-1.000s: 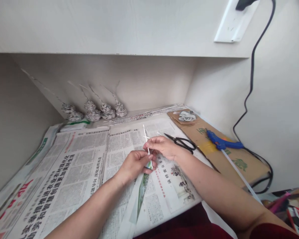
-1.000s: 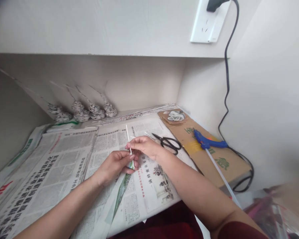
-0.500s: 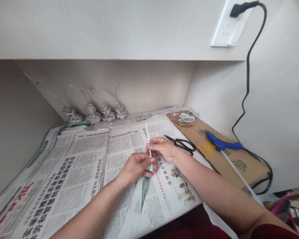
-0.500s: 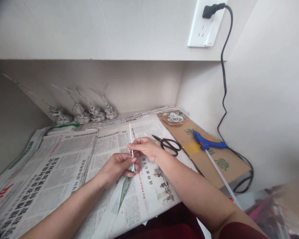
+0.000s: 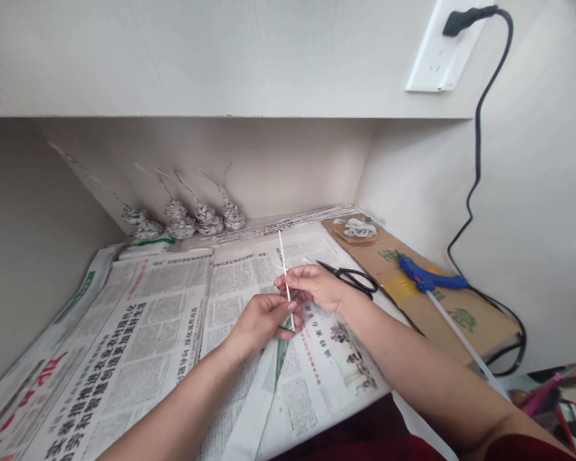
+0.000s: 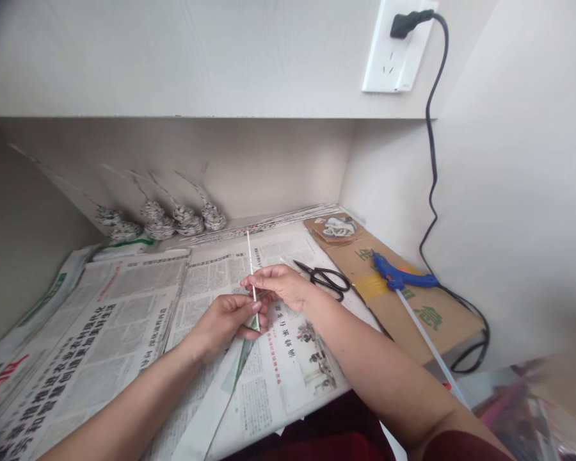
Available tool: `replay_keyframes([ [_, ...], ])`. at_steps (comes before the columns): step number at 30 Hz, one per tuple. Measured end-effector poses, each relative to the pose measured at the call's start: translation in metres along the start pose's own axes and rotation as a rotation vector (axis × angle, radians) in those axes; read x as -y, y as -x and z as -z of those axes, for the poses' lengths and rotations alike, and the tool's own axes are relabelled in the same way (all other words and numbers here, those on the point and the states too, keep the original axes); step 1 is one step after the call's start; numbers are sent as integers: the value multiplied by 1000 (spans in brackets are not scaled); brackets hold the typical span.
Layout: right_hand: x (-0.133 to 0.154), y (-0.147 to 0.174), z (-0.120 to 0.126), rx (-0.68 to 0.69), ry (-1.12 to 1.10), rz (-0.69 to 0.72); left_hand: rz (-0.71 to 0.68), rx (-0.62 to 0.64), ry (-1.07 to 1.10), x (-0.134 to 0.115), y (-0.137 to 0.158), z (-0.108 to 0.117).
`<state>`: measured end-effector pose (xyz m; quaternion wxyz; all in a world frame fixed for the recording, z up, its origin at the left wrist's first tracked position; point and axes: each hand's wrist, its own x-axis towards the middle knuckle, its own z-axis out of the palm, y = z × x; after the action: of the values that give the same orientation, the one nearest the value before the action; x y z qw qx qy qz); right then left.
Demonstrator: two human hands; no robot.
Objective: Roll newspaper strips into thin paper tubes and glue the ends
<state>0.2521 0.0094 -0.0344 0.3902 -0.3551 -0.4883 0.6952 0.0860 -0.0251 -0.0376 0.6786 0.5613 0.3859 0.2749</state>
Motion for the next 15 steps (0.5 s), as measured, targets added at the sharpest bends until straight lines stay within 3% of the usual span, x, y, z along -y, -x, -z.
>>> replay_keyframes([
  [5, -1, -1, 0, -92, -10, 47, 19, 46, -12, 2, 0, -1],
  [10, -3, -2, 2, -18, 12, 9, 0, 21, 11, 1, 0, -1],
  [15, -1, -2, 2, -97, -26, 41, 41, 45, -3, -3, 1, -2],
])
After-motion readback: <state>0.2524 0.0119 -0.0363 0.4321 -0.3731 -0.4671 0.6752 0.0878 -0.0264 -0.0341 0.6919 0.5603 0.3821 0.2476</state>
